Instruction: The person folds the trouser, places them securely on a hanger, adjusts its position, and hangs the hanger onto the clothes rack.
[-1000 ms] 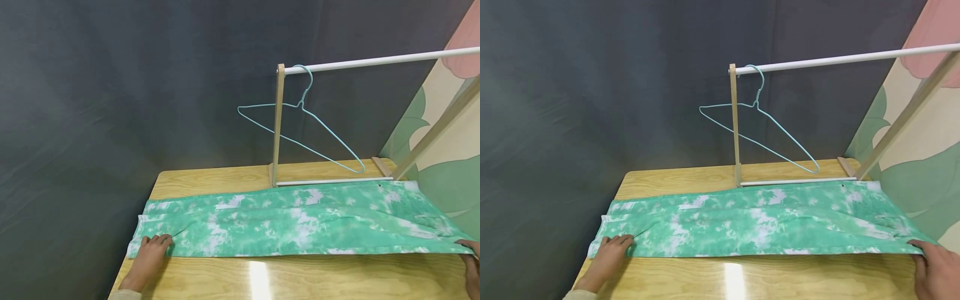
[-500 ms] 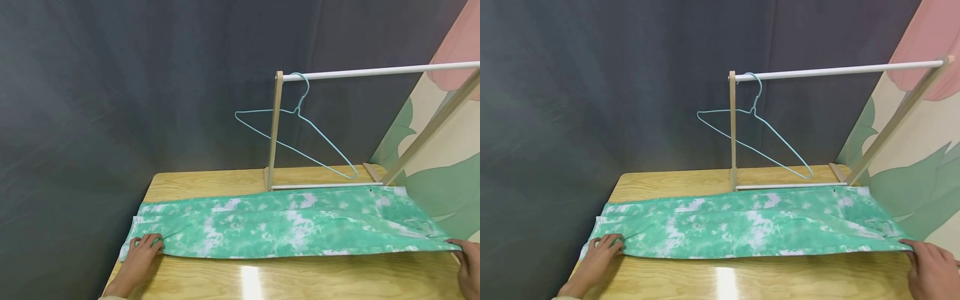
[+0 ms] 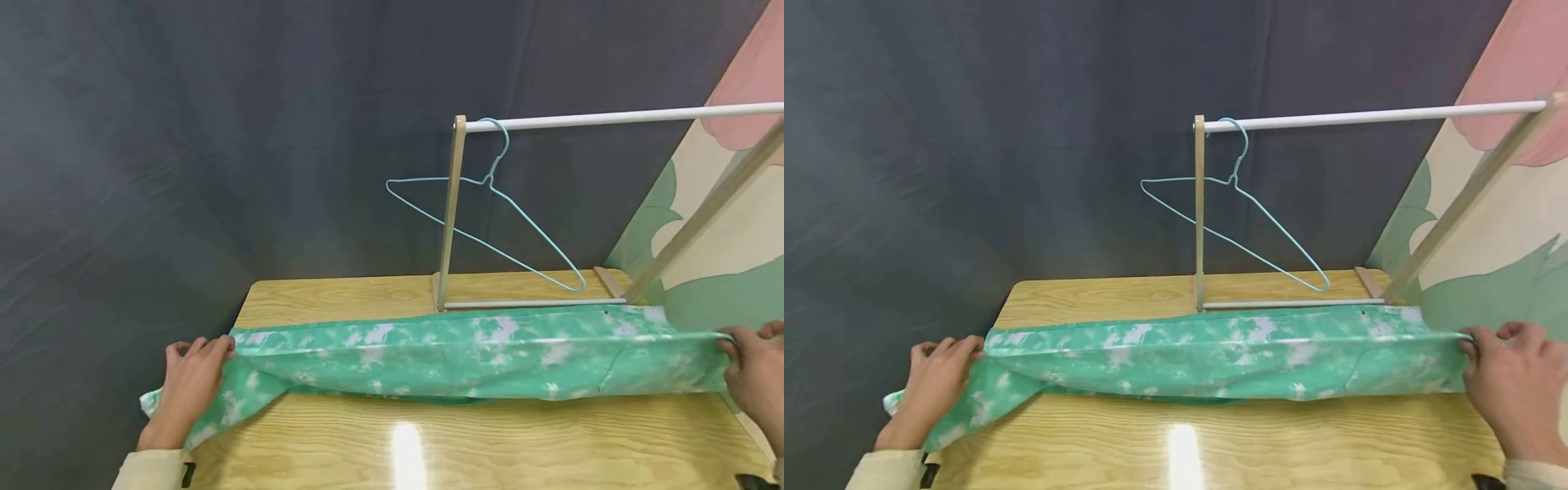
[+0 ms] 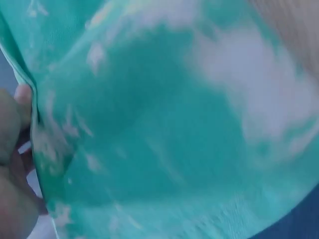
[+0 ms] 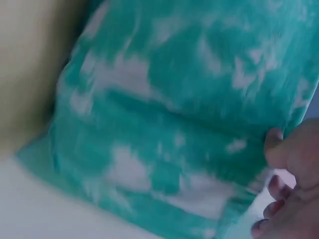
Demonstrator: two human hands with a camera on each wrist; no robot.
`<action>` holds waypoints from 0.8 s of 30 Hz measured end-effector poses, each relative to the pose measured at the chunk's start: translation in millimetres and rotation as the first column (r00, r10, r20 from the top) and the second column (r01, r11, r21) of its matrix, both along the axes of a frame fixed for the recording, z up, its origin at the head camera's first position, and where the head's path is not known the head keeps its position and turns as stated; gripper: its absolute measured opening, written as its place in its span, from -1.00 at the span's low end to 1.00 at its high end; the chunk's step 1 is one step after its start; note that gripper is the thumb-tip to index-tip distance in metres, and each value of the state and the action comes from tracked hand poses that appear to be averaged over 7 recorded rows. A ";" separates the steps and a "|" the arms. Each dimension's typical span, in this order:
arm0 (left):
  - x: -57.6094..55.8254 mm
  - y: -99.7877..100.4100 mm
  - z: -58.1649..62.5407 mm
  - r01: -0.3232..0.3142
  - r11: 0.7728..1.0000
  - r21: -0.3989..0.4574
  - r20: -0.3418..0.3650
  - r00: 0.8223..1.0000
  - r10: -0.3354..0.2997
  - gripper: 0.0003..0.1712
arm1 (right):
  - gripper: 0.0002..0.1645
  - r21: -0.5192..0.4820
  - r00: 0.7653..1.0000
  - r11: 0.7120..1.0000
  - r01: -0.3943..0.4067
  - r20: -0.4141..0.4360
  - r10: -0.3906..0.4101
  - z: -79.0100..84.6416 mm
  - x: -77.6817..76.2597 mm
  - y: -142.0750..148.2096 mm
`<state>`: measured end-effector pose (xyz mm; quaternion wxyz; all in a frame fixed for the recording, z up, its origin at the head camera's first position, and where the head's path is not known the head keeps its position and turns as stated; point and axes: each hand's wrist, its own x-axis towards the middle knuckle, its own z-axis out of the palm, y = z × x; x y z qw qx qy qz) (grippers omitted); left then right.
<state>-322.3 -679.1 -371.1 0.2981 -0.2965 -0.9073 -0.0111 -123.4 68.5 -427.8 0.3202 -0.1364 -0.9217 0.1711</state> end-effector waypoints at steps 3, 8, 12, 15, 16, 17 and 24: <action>-19.0 6.9 -12.7 -0.052 0.999 0.005 0.026 0.998 0.052 -0.84 | -0.78 -0.047 0.967 0.995 0.086 0.242 -0.072 10.9 -26.1 -5.1; -28.8 10.0 -36.0 -0.144 0.989 0.026 0.174 0.975 0.137 -0.76 | -0.68 -0.075 0.923 0.994 0.080 0.383 -0.046 -7.3 -46.9 -5.3; -20.5 -3.0 -48.5 -0.210 0.978 -0.004 0.230 0.951 0.205 -0.65 | -0.67 -0.095 0.903 0.995 0.028 0.429 0.015 -34.2 -43.5 -3.7; -15.3 -18.4 -48.7 -0.260 0.966 0.013 0.236 0.939 0.249 -0.71 | -0.67 -0.109 0.890 0.994 0.013 0.454 0.038 -46.1 -40.0 -3.2; -15.0 -23.6 -46.2 -0.278 0.960 0.031 0.234 0.936 0.264 -0.75 | -0.67 -0.109 0.895 0.994 0.012 0.445 0.038 -46.5 -39.8 -2.9; -15.5 -28.2 -42.6 -0.303 0.951 0.059 0.239 0.929 0.281 -0.79 | -0.66 -0.114 0.898 0.993 0.015 0.437 0.037 -45.6 -40.4 -2.4; -38.6 -32.0 -13.1 -0.572 0.754 0.323 0.437 0.797 0.417 -0.54 | -0.52 -0.207 0.933 0.972 0.113 0.358 -0.032 -19.9 -69.0 -5.5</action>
